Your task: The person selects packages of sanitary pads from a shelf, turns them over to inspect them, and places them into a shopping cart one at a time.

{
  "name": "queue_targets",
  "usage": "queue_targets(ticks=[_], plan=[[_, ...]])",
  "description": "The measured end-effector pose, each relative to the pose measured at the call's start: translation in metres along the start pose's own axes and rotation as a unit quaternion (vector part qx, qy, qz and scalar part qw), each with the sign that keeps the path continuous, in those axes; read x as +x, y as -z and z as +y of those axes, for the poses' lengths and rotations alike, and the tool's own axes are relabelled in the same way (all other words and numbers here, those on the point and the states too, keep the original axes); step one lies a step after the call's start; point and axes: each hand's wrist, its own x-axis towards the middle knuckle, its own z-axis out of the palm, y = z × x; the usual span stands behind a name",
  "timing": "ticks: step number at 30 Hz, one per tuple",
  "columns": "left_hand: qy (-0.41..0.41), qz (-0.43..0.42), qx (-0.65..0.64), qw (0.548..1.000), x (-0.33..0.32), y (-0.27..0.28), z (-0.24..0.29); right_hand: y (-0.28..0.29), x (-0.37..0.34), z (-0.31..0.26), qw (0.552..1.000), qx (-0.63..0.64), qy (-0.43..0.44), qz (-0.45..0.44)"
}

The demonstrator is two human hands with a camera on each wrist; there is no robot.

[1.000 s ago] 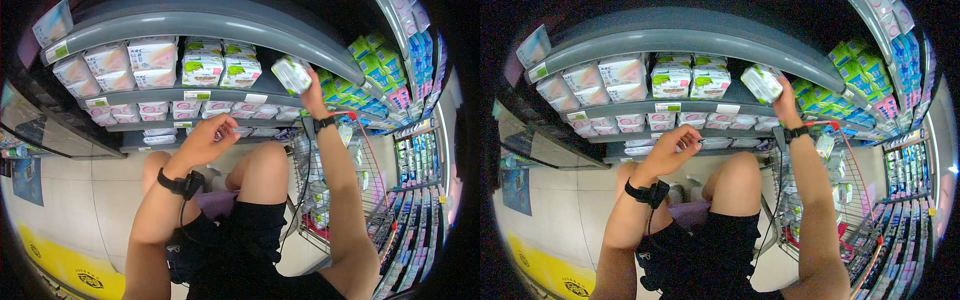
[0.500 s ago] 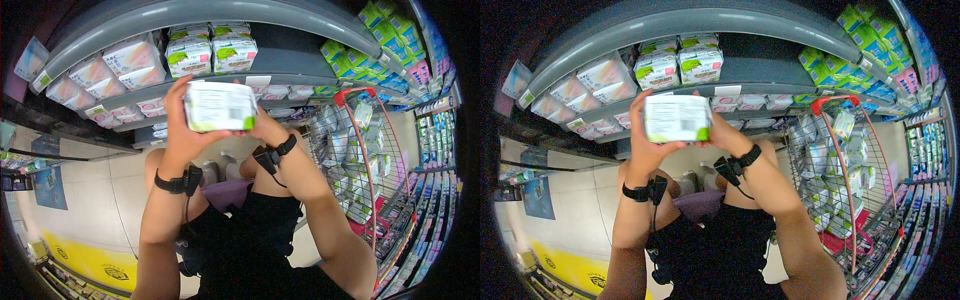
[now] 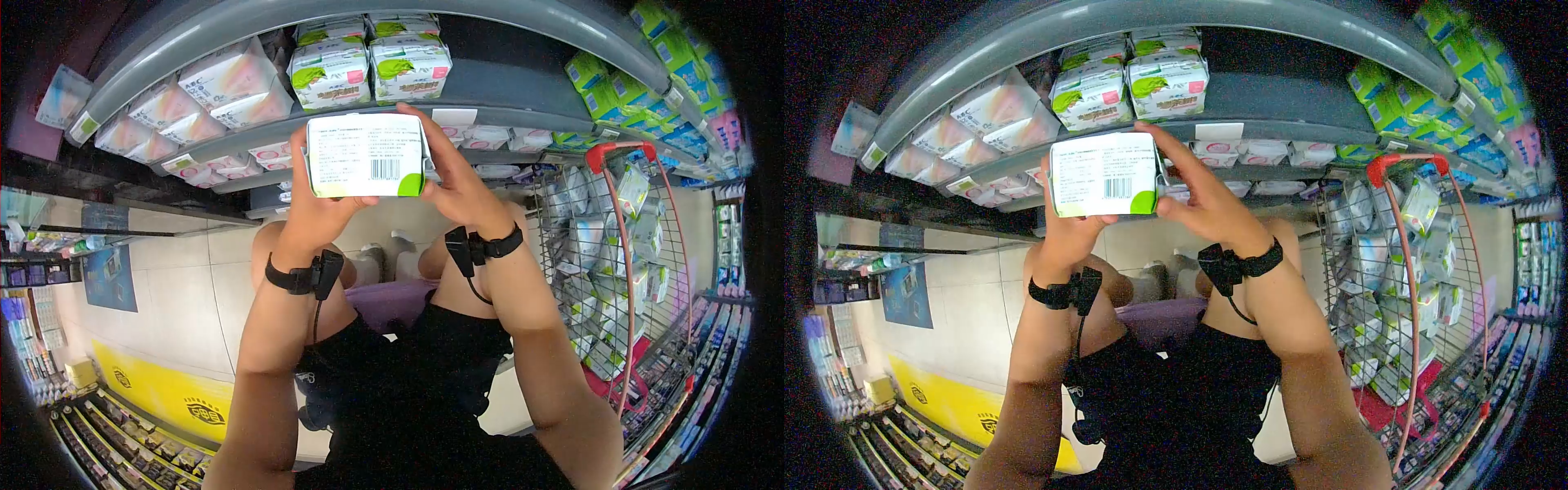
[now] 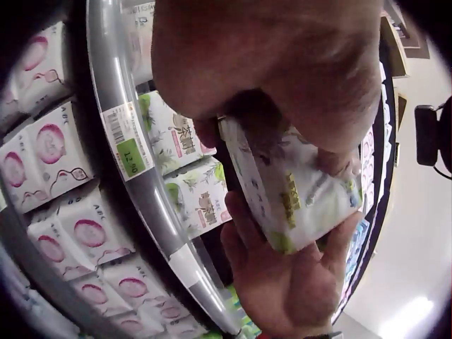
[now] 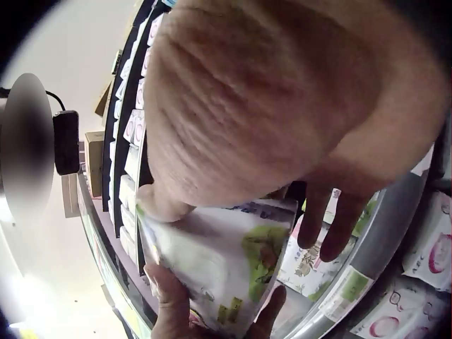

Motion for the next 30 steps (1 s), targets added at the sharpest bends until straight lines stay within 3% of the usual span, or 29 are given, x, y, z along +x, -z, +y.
queue_targets(ticks=[6,8,12,15,19,22,25,28,30], plan=[[0.032,-0.05,0.001,0.998,-0.002,-0.014,-0.008,0.008,-0.007,-0.011,0.998,-0.046,-0.017,0.041],[0.019,-0.077,0.022,0.997,0.003,-0.015,-0.007,0.007,-0.006,-0.006,0.995,-0.04,-0.06,0.072],[-0.047,-0.069,0.052,0.995,0.007,-0.021,-0.01,0.001,-0.008,0.001,0.994,0.017,-0.043,0.1],[-0.089,-0.06,0.078,0.991,0.009,-0.021,-0.013,0.0,-0.006,-0.004,0.993,-0.023,-0.02,0.11],[-0.126,-0.073,0.243,0.959,0.011,-0.01,-0.013,0.006,-0.006,-0.002,0.989,-0.104,0.006,0.106],[-0.135,-0.108,0.225,0.959,0.013,-0.003,-0.004,0.005,-0.004,0.005,0.986,-0.116,0.052,0.105],[-0.034,-0.104,0.032,0.993,0.009,-0.004,-0.006,0.006,-0.003,0.008,0.979,-0.171,0.057,0.092],[-0.012,-0.073,0.087,0.993,0.012,-0.004,0.0,0.0,-0.004,0.005,0.981,-0.169,0.029,0.087],[0.004,-0.057,0.034,0.998,0.01,-0.005,0.001,-0.002,-0.005,0.001,0.982,-0.169,0.024,0.081]])
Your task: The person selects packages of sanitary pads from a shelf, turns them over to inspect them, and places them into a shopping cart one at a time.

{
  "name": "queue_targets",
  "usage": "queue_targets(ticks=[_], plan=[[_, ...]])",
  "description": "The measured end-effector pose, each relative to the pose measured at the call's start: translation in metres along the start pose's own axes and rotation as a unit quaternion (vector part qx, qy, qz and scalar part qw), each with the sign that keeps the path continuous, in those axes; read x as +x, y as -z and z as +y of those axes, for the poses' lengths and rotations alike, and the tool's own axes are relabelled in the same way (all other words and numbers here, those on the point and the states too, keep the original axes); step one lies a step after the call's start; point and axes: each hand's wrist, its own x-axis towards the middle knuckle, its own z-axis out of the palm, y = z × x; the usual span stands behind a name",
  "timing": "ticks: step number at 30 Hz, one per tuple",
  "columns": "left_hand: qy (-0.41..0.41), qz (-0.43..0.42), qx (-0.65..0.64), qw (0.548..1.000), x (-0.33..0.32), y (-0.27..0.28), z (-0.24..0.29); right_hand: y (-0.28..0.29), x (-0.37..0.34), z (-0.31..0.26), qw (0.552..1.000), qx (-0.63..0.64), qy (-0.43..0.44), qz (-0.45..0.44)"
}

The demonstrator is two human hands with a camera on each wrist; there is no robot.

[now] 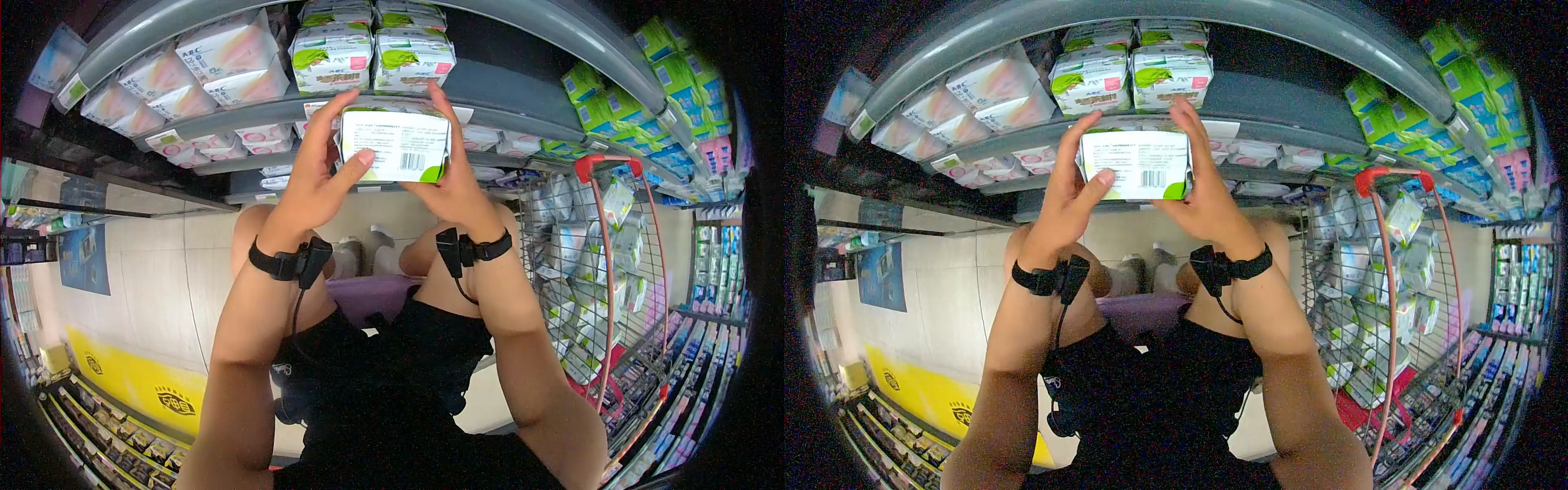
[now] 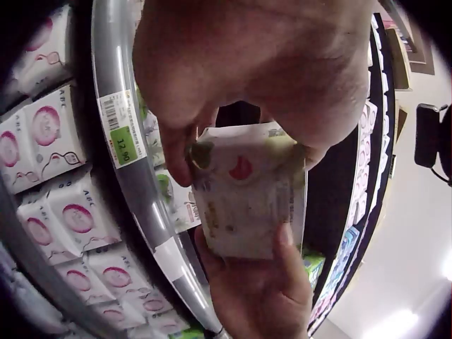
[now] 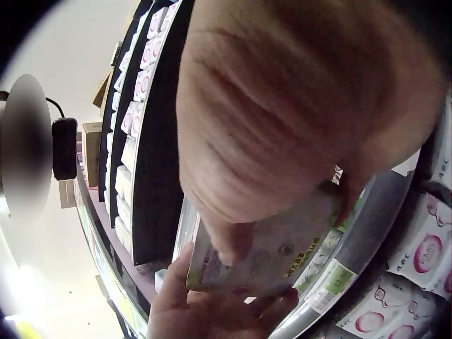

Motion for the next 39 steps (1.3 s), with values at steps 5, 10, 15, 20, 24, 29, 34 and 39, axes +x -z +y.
queue_targets(ticks=[5,10,15,20,24,29,34,39], plan=[[-0.001,0.031,-0.064,0.997,-0.001,-0.002,0.001,-0.002,-0.001,-0.008,0.991,0.121,-0.049,-0.006],[0.019,0.025,-0.073,0.997,-0.004,0.006,0.003,-0.001,-0.003,0.001,0.987,0.12,-0.106,-0.02],[-0.066,0.006,0.049,0.997,-0.005,0.019,-0.013,0.008,0.002,-0.005,0.998,-0.059,-0.032,-0.017],[0.002,-0.039,-0.055,0.998,-0.013,0.02,0.004,0.005,-0.036,0.036,0.951,0.253,-0.153,0.093],[0.065,-0.054,-0.112,0.99,-0.011,0.011,0.007,0.005,-0.003,-0.016,0.931,0.315,-0.182,-0.01],[-0.001,-0.002,-0.032,0.999,-0.008,0.012,0.002,0.012,-0.023,0.018,0.853,0.455,-0.246,-0.065],[0.003,-0.025,0.001,1.0,-0.007,0.022,-0.01,0.042,-0.056,0.057,0.818,0.485,-0.277,-0.137],[0.032,-0.037,0.023,0.998,-0.014,0.023,-0.03,0.041,-0.061,0.069,0.888,0.294,-0.354,-0.001]])
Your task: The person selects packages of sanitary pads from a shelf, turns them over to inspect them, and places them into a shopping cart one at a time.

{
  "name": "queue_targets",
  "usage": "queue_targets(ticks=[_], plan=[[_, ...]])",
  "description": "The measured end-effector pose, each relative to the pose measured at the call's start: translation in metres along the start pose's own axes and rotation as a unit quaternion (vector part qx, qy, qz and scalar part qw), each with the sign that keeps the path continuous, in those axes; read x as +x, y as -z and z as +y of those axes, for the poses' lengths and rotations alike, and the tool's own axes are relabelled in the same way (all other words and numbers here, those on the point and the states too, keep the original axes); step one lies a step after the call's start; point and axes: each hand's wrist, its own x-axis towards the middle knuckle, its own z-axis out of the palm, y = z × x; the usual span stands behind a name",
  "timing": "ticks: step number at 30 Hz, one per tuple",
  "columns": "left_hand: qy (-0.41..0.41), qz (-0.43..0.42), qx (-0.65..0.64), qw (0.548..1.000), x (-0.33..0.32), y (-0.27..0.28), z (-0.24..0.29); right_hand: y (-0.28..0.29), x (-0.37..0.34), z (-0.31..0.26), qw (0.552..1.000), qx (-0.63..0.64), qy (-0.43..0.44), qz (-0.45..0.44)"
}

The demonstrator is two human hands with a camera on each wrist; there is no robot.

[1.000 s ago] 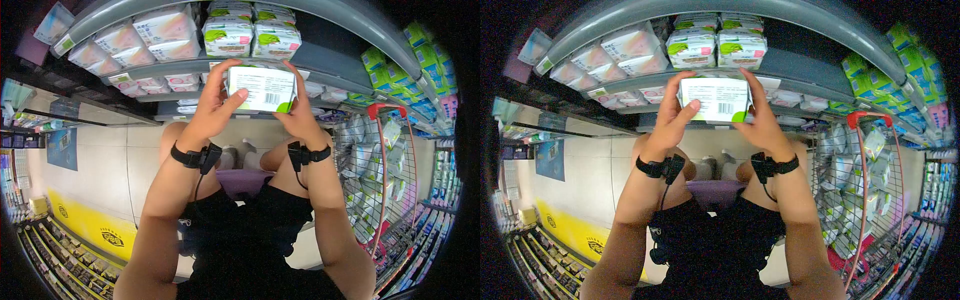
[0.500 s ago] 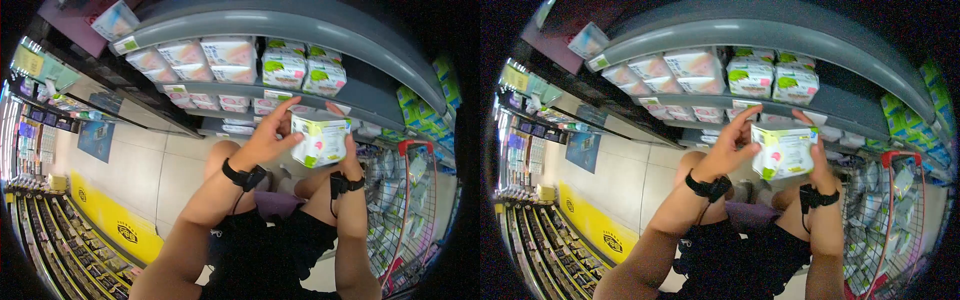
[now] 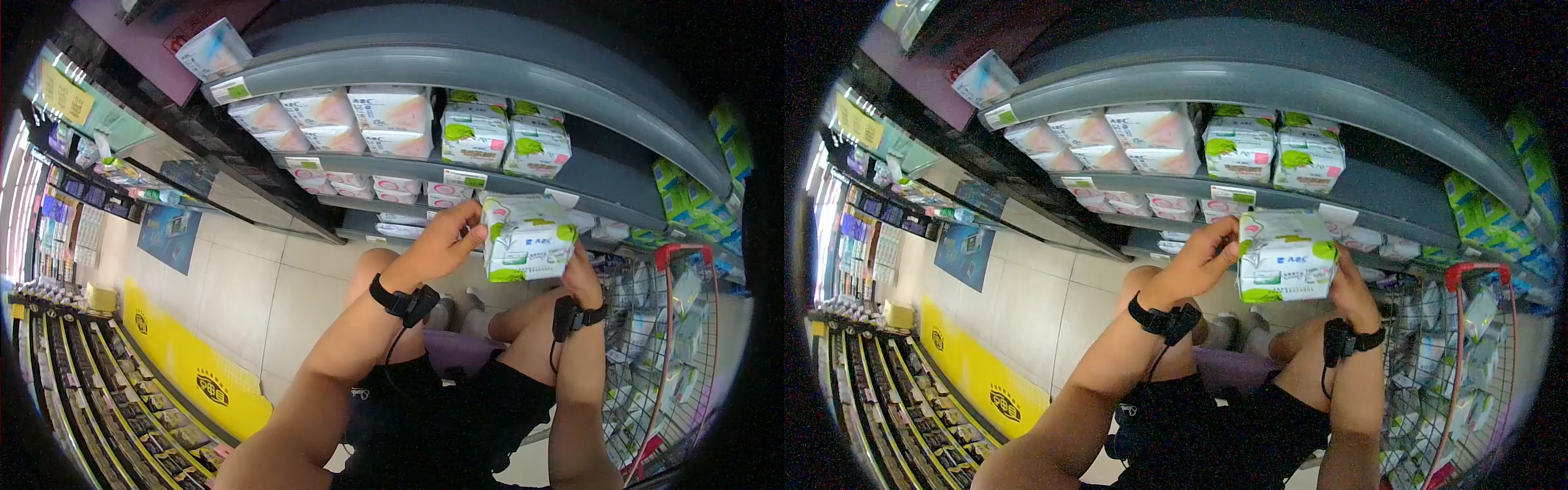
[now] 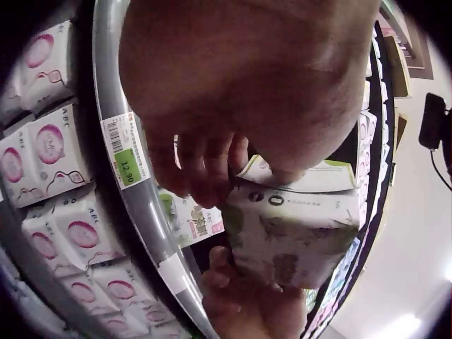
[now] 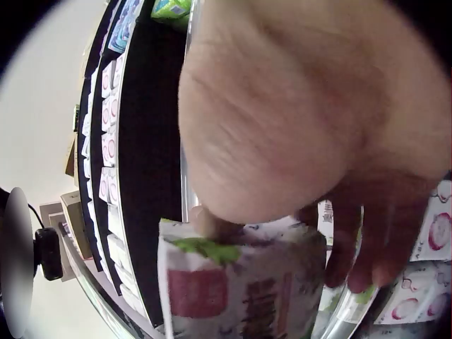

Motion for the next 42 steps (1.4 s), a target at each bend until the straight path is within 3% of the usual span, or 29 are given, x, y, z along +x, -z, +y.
queue_targets(ticks=[2,6,9,10,12,16,17,20,22,25,26,31,39,42], plan=[[-0.03,0.036,-0.017,0.999,0.0,-0.006,0.0,-0.027,0.005,-0.019,0.995,0.016,0.096,0.012],[0.039,-0.023,-0.092,0.995,0.0,0.0,0.018,-0.078,-0.004,-0.077,0.978,-0.024,0.204,-0.019],[0.056,-0.01,-0.107,0.993,0.002,-0.003,0.015,-0.056,-0.004,-0.061,0.996,-0.034,0.081,-0.018],[0.044,0.004,-0.094,0.995,0.002,-0.002,0.012,-0.066,-0.008,-0.063,0.996,-0.018,0.082,0.036],[0.041,0.014,-0.077,0.996,0.001,-0.001,0.006,-0.04,-0.001,-0.04,0.987,-0.095,0.129,-0.03],[0.105,-0.089,-0.051,0.989,-0.005,0.024,-0.003,-0.026,0.004,-0.038,0.977,-0.178,0.088,-0.083],[0.089,-0.073,-0.065,0.991,-0.006,0.023,-0.006,-0.03,0.004,-0.036,0.979,-0.175,0.072,-0.08],[0.043,-0.021,-0.125,0.991,0.0,0.008,0.014,-0.064,-0.005,-0.049,0.988,-0.125,0.066,0.054],[0.027,0.037,-0.172,0.984,0.005,-0.005,0.032,-0.045,-0.005,-0.051,0.996,-0.069,0.035,-0.037],[0.024,0.047,-0.159,0.986,0.005,-0.006,0.031,-0.033,0.0,-0.041,0.987,-0.098,0.072,-0.105],[0.027,0.016,-0.132,0.991,0.002,0.003,0.02,-0.025,0.006,-0.03,0.987,-0.105,0.042,-0.114],[0.064,-0.02,-0.057,0.996,-0.002,0.012,0.017,-0.046,0.002,-0.042,0.975,-0.2,0.089,-0.048],[0.083,-0.028,-0.054,0.995,0.0,0.02,0.013,-0.062,0.006,-0.061,0.965,-0.122,0.196,-0.121],[0.031,0.031,-0.097,0.994,0.003,0.007,0.017,-0.057,0.011,-0.052,0.96,-0.137,0.227,-0.092]])
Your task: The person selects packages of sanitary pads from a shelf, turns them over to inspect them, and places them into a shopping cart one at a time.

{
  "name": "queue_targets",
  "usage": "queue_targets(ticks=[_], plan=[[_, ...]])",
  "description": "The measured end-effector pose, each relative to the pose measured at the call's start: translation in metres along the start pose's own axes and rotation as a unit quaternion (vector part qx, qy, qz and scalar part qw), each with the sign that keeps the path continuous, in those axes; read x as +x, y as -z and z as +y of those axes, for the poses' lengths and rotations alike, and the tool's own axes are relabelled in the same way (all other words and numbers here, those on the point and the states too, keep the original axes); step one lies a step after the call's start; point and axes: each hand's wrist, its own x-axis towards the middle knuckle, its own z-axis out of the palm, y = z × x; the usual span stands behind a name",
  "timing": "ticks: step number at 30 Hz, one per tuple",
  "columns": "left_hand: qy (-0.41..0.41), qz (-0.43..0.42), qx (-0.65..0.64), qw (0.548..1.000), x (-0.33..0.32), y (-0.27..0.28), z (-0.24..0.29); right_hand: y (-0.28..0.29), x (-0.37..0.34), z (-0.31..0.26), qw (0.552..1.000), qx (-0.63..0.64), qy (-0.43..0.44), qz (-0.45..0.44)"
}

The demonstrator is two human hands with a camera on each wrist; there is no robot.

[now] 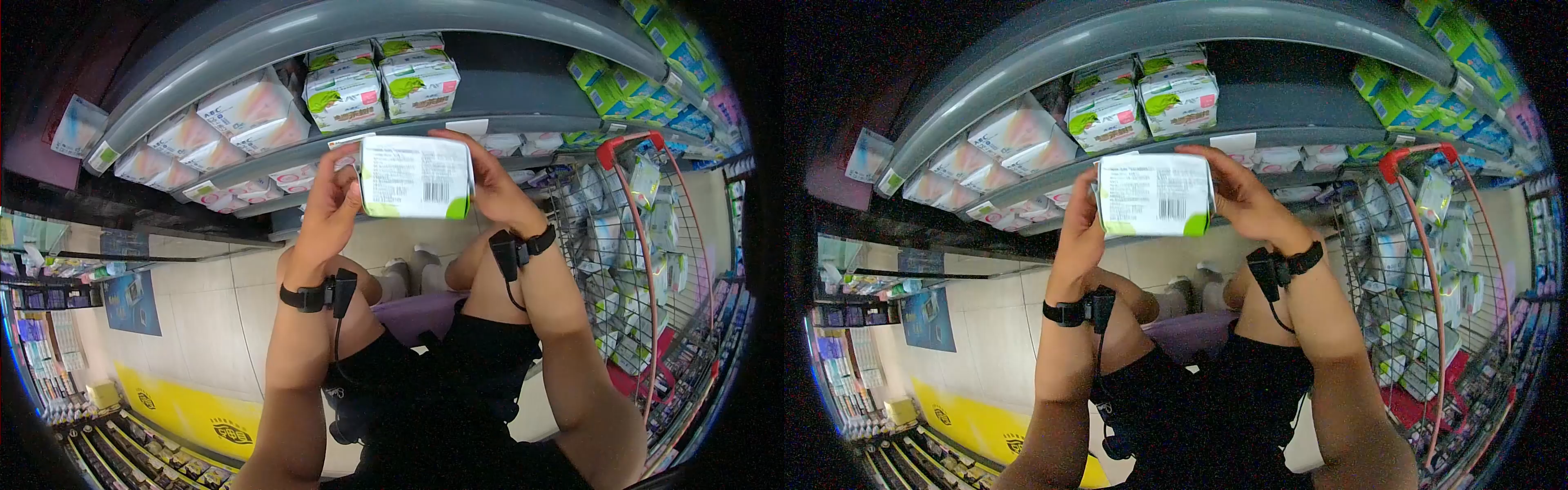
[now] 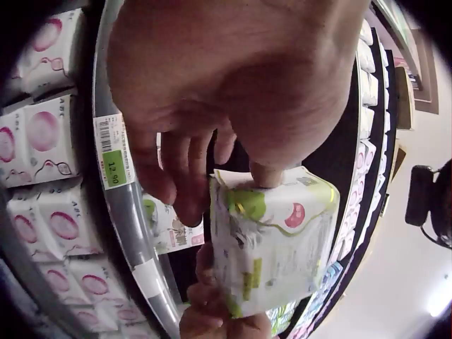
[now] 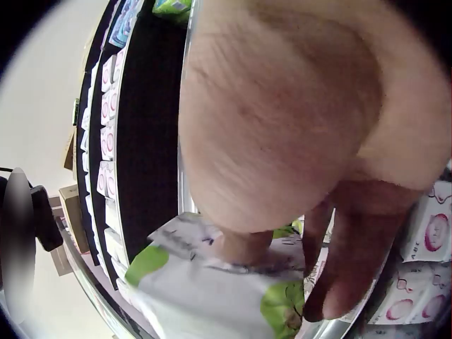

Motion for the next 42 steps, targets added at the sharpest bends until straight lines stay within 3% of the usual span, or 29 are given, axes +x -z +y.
queue_targets(ticks=[1,2,5,7,9,11,13,15,16,19,20,22,24,28,29,30,34,42], plan=[[0.005,-0.007,0.019,1.0,-0.001,0.0,0.001,0.001,-0.003,0.004,1.0,-0.011,0.011,0.019],[0.008,-0.016,0.036,0.999,-0.002,0.002,0.003,0.002,-0.007,0.006,0.994,0.098,-0.048,0.028],[0.036,-0.052,0.05,0.997,-0.007,0.003,0.001,0.002,-0.008,0.031,0.979,0.144,-0.11,0.096],[0.062,-0.086,0.096,0.99,-0.007,0.004,-0.003,-0.003,-0.005,0.025,0.946,0.3,-0.093,0.081],[0.034,-0.079,0.14,0.986,-0.005,-0.007,0.005,-0.002,-0.003,0.038,0.968,0.249,-0.022,0.003],[0.024,-0.022,0.156,0.987,-0.007,0.006,-0.021,0.0,-0.004,0.032,0.977,0.2,0.042,-0.068],[0.08,-0.009,0.115,0.99,-0.005,-0.002,-0.008,0.0,-0.006,0.005,0.989,0.118,0.006,-0.089],[0.088,-0.024,0.119,0.989,0.001,-0.004,-0.01,-0.001,-0.008,-0.007,0.994,0.074,-0.055,-0.054],[0.057,-0.023,0.183,0.981,0.007,-0.005,-0.015,0.002,-0.01,-0.013,0.994,0.055,-0.084,-0.038],[0.099,-0.06,0.132,0.984,0.01,-0.03,-0.001,0.023,-0.027,-0.022,0.993,0.099,-0.059,0.03],[0.079,-0.071,0.122,0.987,0.01,-0.043,0.006,0.037,-0.038,-0.022,0.988,0.128,-0.072,0.045],[0.045,-0.119,0.122,0.984,0.014,-0.049,0.007,0.062,-0.061,-0.028,0.95,0.29,-0.013,0.114],[0.039,-0.142,0.129,0.981,0.017,-0.059,0.014,0.075,-0.087,-0.066,0.87,0.453,0.069,0.181],[0.057,-0.148,0.108,0.981,0.017,-0.067,0.017,0.137,-0.139,-0.112,0.755,0.589,0.275,0.083],[0.055,-0.153,0.113,0.98,0.017,-0.069,0.018,0.146,-0.154,-0.118,0.701,0.632,0.317,0.096],[0.053,-0.157,0.118,0.979,0.018,-0.068,0.017,0.157,-0.168,-0.116,0.702,0.615,0.344,0.098],[0.043,-0.174,0.146,0.973,0.02,-0.073,0.014,0.146,-0.18,-0.119,0.769,0.553,0.271,0.17],[0.016,-0.198,0.222,0.955,0.009,-0.081,0.021,0.121,-0.111,-0.108,0.828,0.538,0.135,0.088]])
